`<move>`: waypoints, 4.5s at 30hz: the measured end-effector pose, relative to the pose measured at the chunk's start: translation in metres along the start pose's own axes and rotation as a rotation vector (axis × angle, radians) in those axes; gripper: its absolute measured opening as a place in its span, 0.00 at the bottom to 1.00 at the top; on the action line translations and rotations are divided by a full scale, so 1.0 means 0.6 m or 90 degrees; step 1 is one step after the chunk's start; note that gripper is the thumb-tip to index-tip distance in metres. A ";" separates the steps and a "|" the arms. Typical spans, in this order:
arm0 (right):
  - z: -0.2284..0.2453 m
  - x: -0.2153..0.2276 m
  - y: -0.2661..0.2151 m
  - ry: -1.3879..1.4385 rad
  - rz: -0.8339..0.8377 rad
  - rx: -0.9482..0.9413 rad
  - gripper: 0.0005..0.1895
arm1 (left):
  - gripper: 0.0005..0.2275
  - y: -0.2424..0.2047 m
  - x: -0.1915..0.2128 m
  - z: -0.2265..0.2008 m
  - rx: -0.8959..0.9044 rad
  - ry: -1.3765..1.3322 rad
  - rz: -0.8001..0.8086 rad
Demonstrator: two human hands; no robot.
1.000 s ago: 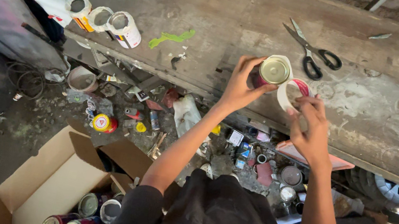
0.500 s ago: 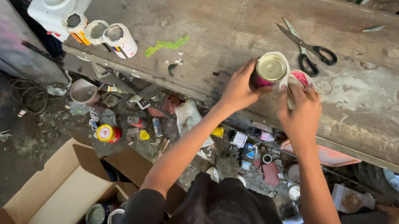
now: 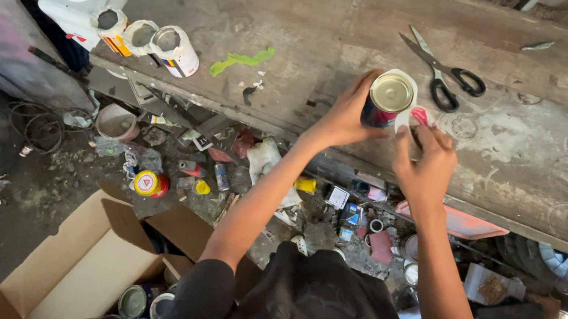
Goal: The person removes tin cans from a cardboard box, places them on a workbench, and wraps white tape around the cans, using scissors to cut the tape.
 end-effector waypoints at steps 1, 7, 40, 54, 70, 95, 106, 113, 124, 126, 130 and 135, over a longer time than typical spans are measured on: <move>-0.002 0.000 0.002 -0.006 -0.002 -0.025 0.14 | 0.45 0.003 -0.007 0.010 0.008 -0.032 0.043; 0.003 -0.002 0.014 -0.003 -0.006 -0.023 0.14 | 0.40 -0.007 -0.013 0.012 0.109 0.001 0.013; 0.069 -0.054 0.005 -0.015 0.011 0.066 0.15 | 0.40 -0.003 -0.016 0.049 0.149 0.130 -0.067; 0.032 -0.054 -0.018 0.074 0.034 0.006 0.07 | 0.34 0.015 -0.001 0.030 0.098 -0.070 -0.051; 0.058 -0.063 -0.019 0.103 0.039 0.093 0.07 | 0.38 -0.001 -0.033 0.010 0.172 0.177 -0.117; 0.057 -0.106 0.001 0.150 0.022 0.119 0.07 | 0.36 -0.017 -0.102 -0.079 -0.044 1.289 -0.249; 0.074 -0.107 0.024 0.148 0.041 0.112 0.10 | 0.23 -0.046 -0.090 0.056 0.118 -0.208 -0.099; 0.087 -0.090 0.025 0.129 0.096 0.148 0.08 | 0.20 -0.109 -0.019 0.093 0.440 -0.588 -0.053; -0.089 0.047 0.074 0.079 0.005 0.119 0.03 | 0.19 -0.111 0.023 -0.027 0.402 -0.557 0.028; -0.173 0.058 0.128 -0.037 0.088 0.096 0.08 | 0.20 -0.115 0.024 -0.038 0.400 -0.581 0.045; -0.245 0.023 0.172 -0.249 0.252 0.211 0.26 | 0.20 -0.113 0.027 -0.043 0.391 -0.590 0.053; -0.302 0.002 0.195 -0.355 0.394 0.096 0.33 | 0.20 -0.109 0.029 -0.044 0.399 -0.579 0.069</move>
Point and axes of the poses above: each hand's wrist, its own y-axis towards the middle knuckle, its own x-axis out of the back of the hand, z = x × y, the point moved 8 cm from there along y, towards the middle knuckle, and after that the axes turned 13 degrees about y, right-handed, at the moved point
